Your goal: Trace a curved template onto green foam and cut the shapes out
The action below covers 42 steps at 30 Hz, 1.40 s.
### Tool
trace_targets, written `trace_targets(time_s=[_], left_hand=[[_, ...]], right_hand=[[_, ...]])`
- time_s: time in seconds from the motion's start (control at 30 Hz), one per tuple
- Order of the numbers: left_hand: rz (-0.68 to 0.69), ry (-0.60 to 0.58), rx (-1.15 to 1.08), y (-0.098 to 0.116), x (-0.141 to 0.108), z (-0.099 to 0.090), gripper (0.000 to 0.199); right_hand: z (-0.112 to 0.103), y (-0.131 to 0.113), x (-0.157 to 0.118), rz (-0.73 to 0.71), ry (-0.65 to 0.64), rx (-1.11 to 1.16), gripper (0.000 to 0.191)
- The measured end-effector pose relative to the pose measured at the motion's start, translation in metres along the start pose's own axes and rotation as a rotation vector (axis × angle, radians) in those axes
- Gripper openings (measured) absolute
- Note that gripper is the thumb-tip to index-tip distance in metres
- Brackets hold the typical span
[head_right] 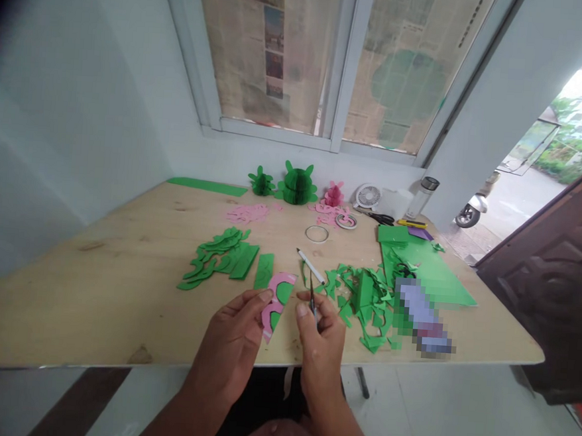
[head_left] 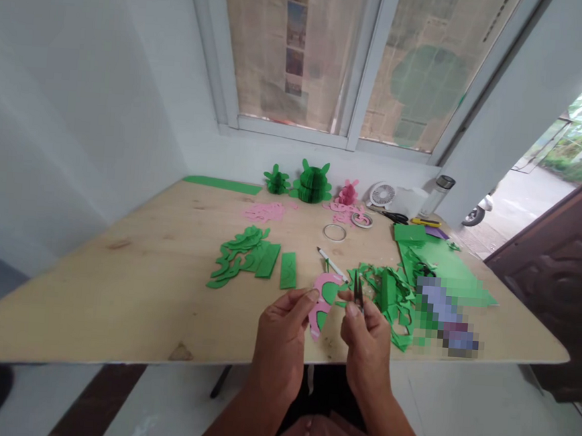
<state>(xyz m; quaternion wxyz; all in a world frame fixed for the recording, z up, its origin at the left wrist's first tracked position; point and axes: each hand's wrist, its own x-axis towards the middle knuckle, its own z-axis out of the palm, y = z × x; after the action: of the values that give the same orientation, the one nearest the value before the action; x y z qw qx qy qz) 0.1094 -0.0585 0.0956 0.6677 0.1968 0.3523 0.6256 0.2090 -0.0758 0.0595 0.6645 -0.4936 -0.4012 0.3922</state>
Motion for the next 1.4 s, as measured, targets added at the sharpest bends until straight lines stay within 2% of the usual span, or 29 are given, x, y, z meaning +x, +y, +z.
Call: trace_targets(time_s=[0.13,0.27,0.53,0.73,0.87,0.93,1.1,1.17,1.4], left_hand=[[0.003,-0.053,0.071,-0.004,-0.003,-0.004,0.012],[0.001,-0.055,0.108,-0.006,-0.005,-0.005,0.012],[-0.005,-0.057,0.138,-0.007,-0.008,-0.007,0.012],[-0.02,-0.126,0.234,-0.007,-0.007,-0.019,0.014],[-0.035,-0.206,0.291,0.003,-0.004,-0.026,0.023],[0.002,-0.197,0.348,0.012,0.0,-0.027,0.017],[-0.004,-0.285,0.524,0.03,0.01,-0.022,0.008],[-0.005,-0.295,0.56,0.032,0.012,-0.02,0.004],[-0.012,-0.318,0.575,0.029,0.014,-0.023,0.009]], right_hand=[[0.005,-0.014,0.011,0.112,-0.022,0.113,0.027],[0.008,-0.02,0.015,0.183,-0.059,0.188,0.034],[0.005,-0.02,0.014,0.183,-0.033,0.142,0.03],[0.003,-0.017,0.014,0.142,-0.037,0.066,0.026],[0.002,-0.016,0.013,0.119,-0.054,-0.005,0.025],[0.001,-0.016,0.013,0.105,-0.067,-0.048,0.026],[-0.001,-0.016,0.012,0.096,-0.108,-0.125,0.025],[-0.002,-0.016,0.012,0.095,-0.123,-0.147,0.024],[-0.001,-0.015,0.015,0.128,-0.147,-0.155,0.027]])
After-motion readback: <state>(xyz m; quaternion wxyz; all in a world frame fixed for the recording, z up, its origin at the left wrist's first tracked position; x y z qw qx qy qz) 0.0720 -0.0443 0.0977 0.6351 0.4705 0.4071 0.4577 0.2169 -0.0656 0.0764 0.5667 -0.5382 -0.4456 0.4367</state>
